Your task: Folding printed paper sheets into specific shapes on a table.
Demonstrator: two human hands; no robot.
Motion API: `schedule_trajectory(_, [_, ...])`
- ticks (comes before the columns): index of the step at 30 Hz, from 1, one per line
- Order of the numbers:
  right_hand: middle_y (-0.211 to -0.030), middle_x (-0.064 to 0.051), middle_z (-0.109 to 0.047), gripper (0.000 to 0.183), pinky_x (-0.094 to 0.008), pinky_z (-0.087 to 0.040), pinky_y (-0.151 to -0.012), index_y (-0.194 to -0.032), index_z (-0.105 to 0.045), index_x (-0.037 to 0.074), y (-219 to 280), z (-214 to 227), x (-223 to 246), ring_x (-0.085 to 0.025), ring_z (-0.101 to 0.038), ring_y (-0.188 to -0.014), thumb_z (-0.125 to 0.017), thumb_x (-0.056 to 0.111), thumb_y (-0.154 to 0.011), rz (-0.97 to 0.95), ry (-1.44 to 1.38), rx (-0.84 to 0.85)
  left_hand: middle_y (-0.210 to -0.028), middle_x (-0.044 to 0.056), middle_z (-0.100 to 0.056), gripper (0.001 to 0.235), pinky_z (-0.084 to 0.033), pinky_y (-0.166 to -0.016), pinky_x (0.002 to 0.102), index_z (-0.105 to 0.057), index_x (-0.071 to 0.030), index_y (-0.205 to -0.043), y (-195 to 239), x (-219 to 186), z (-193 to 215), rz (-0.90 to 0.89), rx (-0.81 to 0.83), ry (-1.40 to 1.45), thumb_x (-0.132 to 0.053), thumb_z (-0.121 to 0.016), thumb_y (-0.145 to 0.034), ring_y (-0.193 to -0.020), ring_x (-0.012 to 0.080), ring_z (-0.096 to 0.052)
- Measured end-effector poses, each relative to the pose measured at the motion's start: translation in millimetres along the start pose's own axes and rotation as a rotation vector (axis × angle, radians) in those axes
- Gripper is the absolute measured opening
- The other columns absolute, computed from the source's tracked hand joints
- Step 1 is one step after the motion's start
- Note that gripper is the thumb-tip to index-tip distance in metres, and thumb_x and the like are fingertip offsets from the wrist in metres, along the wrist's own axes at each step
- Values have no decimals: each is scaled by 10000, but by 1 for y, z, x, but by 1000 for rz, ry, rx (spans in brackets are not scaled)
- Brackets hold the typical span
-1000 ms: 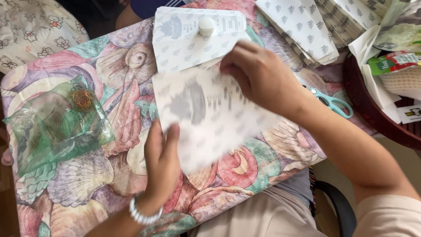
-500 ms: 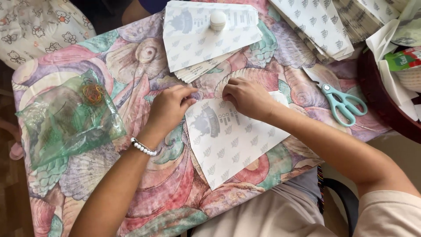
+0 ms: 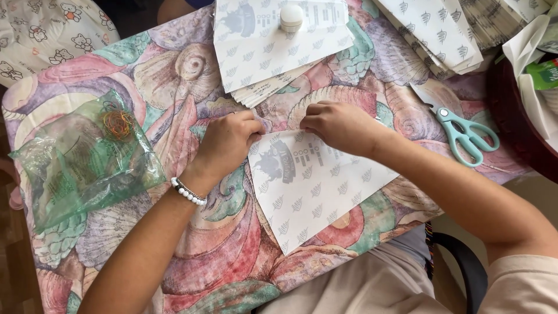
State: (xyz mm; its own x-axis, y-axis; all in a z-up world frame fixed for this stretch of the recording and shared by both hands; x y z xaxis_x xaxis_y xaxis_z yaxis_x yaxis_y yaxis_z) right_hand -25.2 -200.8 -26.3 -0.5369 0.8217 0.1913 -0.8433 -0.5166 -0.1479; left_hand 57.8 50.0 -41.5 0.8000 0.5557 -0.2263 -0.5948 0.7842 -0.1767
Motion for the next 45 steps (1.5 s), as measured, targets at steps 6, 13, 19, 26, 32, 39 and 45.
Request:
schedule_trajectory(6, [-950, -33, -731, 84, -368, -594, -813, -973, -730, 117, -13, 20, 5, -239, -730, -909, -654, 124, -937, -8, 26, 183, -816, -11, -654, 131, -589, -652, 349, -746, -159, -865, 9, 4, 4, -196, -61, -60, -104, -661, -948, -758, 227, -710])
schedule_trajectory(13, [-985, -60, -732, 158, -380, -608, -836, -1033, -722, 86, -14, 32, 17, -256, -732, -954, -616, 55, -920, 6, 56, 246, -824, 19, -649, 115, -589, -632, 337, -753, -105, -909, 10, 2, 18, -336, -59, -93, -42, -660, -935, -742, 212, -705])
schedule_trajectory(19, [-906, -14, -642, 199, -319, -609, -761, -1100, -701, 137, -1, 15, 13, -198, -674, -890, -601, 100, -933, 199, 266, 74, -759, -13, -633, 192, -545, -702, 256, -765, -172, -958, 12, -4, 26, -404, -71, -218, -133, -596, -1040, -705, 125, -641])
schedule_trajectory(26, [-861, -16, -600, 194, -290, -574, -719, -1074, -709, 126, 2, 12, 19, -185, -626, -832, -619, 83, -908, 282, 379, -3, -750, -8, -589, 95, -539, -803, 339, -721, -131, -872, 11, -3, 11, -605, -172, -328, -102, -671, -948, -782, 169, -639])
schedule_trajectory(32, [-848, -23, -615, 262, -300, -579, -703, -1149, -699, 149, -3, 17, 27, -187, -632, -811, -625, 75, -908, 263, 365, 59, -749, -21, -570, 112, -535, -838, 352, -712, -134, -830, 12, -2, 10, -623, -168, -357, -102, -675, -931, -798, 168, -624])
schedule_trajectory(39, [-863, -21, -659, 346, -311, -592, -730, -1233, -683, 175, -7, 22, 33, -190, -664, -823, -626, 71, -908, 226, 350, 99, -795, -32, -576, 125, -537, -854, 342, -704, -136, -858, 12, -3, 18, -622, -145, -391, -96, -645, -961, -837, 165, -635])
schedule_trajectory(45, [-860, -5, -678, 416, -314, -603, -705, -1259, -687, 227, -11, 24, 34, -192, -679, -800, -641, 67, -877, 182, 325, 118, -802, -6, -561, 174, -524, -888, 353, -688, -117, -864, 11, -3, 17, -608, -141, -376, -61, -568, -977, -867, 187, -641])
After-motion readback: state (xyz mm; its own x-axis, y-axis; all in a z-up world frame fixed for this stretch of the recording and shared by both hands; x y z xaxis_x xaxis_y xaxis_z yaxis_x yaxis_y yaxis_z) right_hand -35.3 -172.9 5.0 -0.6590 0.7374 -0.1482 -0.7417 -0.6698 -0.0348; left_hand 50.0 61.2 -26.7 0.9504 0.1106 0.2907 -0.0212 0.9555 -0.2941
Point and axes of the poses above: each hand's wrist, its own y-axis away from the middle knuckle, its own z-axis out of the back of the hand, x = y × z, the point moved 1 cm from there along -y, towards the middle knuckle
